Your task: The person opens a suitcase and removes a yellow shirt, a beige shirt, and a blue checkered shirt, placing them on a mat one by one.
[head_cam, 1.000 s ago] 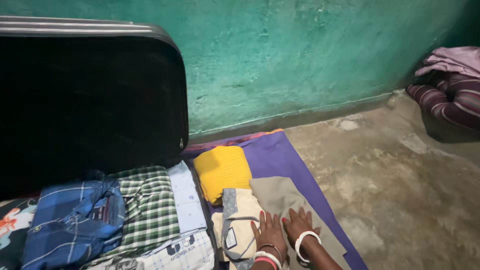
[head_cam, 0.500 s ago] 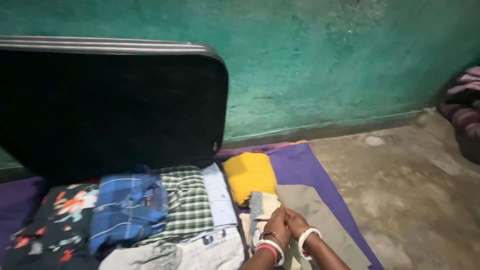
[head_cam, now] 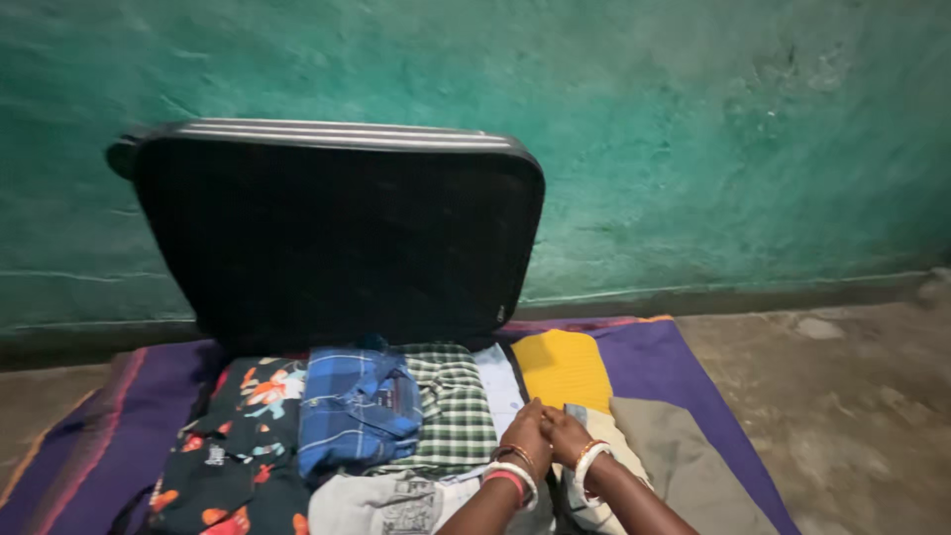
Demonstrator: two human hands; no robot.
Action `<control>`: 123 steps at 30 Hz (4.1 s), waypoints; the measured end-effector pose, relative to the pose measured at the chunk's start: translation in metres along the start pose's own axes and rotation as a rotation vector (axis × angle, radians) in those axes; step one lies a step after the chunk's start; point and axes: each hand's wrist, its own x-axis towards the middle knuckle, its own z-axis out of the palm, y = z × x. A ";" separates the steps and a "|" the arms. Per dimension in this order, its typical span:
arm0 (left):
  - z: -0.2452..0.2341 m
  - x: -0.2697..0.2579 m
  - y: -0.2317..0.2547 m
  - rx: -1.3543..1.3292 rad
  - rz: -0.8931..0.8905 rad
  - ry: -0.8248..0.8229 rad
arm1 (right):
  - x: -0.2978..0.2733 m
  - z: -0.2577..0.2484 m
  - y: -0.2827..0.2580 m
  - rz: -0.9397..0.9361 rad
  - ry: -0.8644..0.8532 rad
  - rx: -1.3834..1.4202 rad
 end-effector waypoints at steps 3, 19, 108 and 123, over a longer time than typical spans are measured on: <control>-0.017 0.007 -0.024 0.066 -0.002 -0.002 | 0.017 0.020 -0.020 0.170 0.007 0.333; -0.173 -0.009 0.008 0.418 0.026 -0.166 | 0.066 0.031 -0.148 0.360 -0.145 0.472; -0.312 0.000 -0.050 -1.128 -0.123 0.061 | 0.131 0.027 -0.358 0.439 0.000 1.012; -0.326 0.013 -0.068 -1.255 -0.212 0.128 | 0.122 0.001 -0.357 0.406 -0.047 1.025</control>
